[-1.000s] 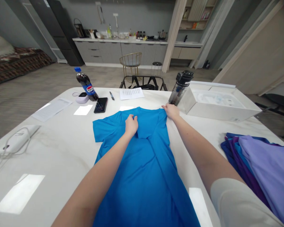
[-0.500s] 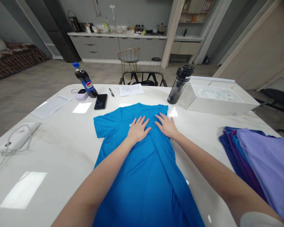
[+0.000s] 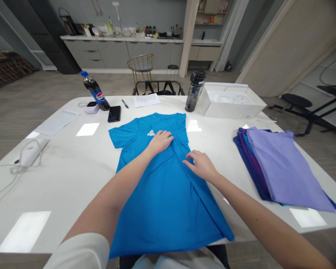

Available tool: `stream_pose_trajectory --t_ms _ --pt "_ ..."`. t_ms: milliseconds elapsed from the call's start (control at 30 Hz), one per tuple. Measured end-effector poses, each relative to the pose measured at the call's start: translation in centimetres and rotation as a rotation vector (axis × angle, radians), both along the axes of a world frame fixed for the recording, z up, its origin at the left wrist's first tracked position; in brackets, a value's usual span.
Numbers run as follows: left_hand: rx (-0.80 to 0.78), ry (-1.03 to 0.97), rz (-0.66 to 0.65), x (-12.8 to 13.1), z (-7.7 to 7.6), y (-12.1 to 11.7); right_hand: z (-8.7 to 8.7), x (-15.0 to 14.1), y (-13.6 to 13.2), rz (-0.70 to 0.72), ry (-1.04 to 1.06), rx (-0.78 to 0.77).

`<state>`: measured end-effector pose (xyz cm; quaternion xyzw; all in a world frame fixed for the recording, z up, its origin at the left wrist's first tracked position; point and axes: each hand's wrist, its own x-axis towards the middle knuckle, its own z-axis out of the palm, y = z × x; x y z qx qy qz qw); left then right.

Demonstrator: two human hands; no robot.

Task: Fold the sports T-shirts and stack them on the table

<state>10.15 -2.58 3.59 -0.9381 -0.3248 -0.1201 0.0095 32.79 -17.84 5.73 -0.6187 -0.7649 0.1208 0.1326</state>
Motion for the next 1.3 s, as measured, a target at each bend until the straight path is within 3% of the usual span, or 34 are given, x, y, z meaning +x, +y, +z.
stream_pose_trajectory --t_ms 100,200,367,567,733,833,900,967,1067,1200,1300 --pt "-0.030 0.044 -0.157 -0.1 0.5 -2.9 1.0 0.3 -6.2 -0.019 -0.084 -0.157" --pt "-0.053 0.056 -0.225 0.0 0.8 -5.3 1.5 1.1 -11.3 -0.046 -0.190 -0.230" --pt "-0.020 0.073 -0.241 1.1 1.3 -7.9 1.8 1.2 -16.5 -0.064 -0.291 -0.276" --pt "-0.031 0.051 -0.203 2.7 0.6 -11.5 2.7 0.1 -18.3 -0.133 -0.244 -0.304" --pt "-0.040 0.012 -0.070 3.4 1.6 -13.6 7.5 -0.1 -18.9 -0.106 0.148 -0.312" --pt "-0.033 -0.054 0.015 2.2 3.3 -14.3 10.4 -2.3 -18.6 -0.023 0.336 -0.264" --pt "0.006 -0.062 0.057 0.6 4.0 -15.3 10.8 -4.7 -18.1 0.020 0.355 -0.240" --pt "0.057 -0.026 0.035 -1.3 4.1 -17.2 9.9 -7.1 -17.7 0.050 0.302 -0.223" --pt "0.070 0.050 -0.124 -3.7 2.9 -21.2 6.7 -8.8 -17.9 0.068 0.215 -0.224" --pt "-0.005 0.092 -0.259 -5.9 1.5 -26.1 2.5 -6.8 -20.2 0.107 0.253 -0.252" --pt "-0.053 0.073 -0.272 -7.2 1.4 -28.1 0.7 -4.7 -22.5 0.154 0.233 -0.132"
